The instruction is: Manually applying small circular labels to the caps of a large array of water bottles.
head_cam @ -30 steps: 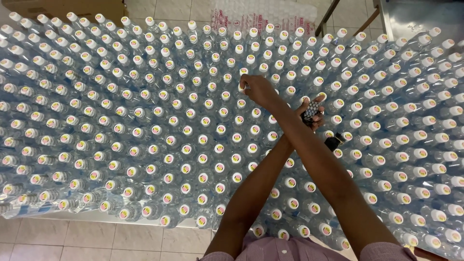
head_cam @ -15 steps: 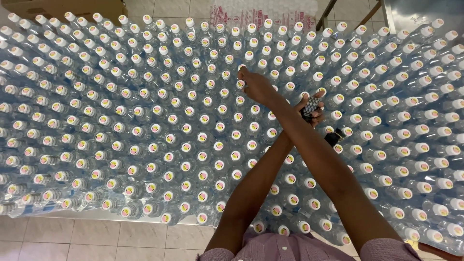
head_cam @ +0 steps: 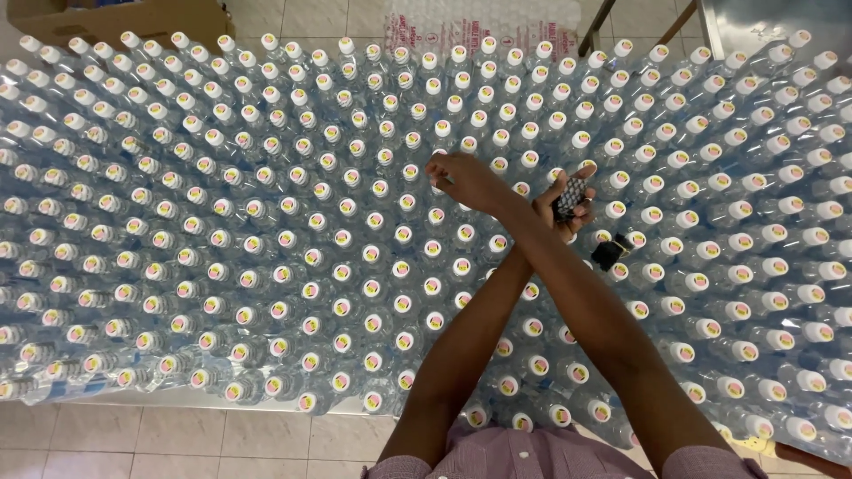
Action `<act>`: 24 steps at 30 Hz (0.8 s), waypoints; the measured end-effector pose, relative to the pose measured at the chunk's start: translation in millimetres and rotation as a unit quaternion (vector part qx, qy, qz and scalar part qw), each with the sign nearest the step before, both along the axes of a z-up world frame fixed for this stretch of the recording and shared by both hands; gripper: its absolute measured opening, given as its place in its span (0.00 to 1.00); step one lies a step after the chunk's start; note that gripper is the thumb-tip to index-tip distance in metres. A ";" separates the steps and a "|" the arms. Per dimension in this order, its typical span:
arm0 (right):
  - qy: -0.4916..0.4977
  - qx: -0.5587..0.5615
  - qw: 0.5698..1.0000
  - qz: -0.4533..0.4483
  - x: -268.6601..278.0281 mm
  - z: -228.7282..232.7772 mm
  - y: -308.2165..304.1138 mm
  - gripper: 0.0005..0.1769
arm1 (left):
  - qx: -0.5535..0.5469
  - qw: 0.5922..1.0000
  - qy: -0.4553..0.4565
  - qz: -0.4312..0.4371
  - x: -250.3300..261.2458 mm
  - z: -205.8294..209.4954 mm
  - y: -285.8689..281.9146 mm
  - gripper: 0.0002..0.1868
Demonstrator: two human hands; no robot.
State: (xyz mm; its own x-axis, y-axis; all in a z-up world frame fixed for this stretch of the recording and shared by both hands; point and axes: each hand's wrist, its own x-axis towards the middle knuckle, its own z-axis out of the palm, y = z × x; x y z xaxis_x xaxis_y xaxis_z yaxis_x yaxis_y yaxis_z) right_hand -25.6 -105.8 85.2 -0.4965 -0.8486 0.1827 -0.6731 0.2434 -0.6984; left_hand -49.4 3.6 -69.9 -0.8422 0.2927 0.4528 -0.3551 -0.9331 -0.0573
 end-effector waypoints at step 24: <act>-0.120 0.025 0.953 -0.276 11.6 91.3 243.5 0.24 | -0.308 0.937 -0.155 0.053 55.1 80.7 -2.8 0.22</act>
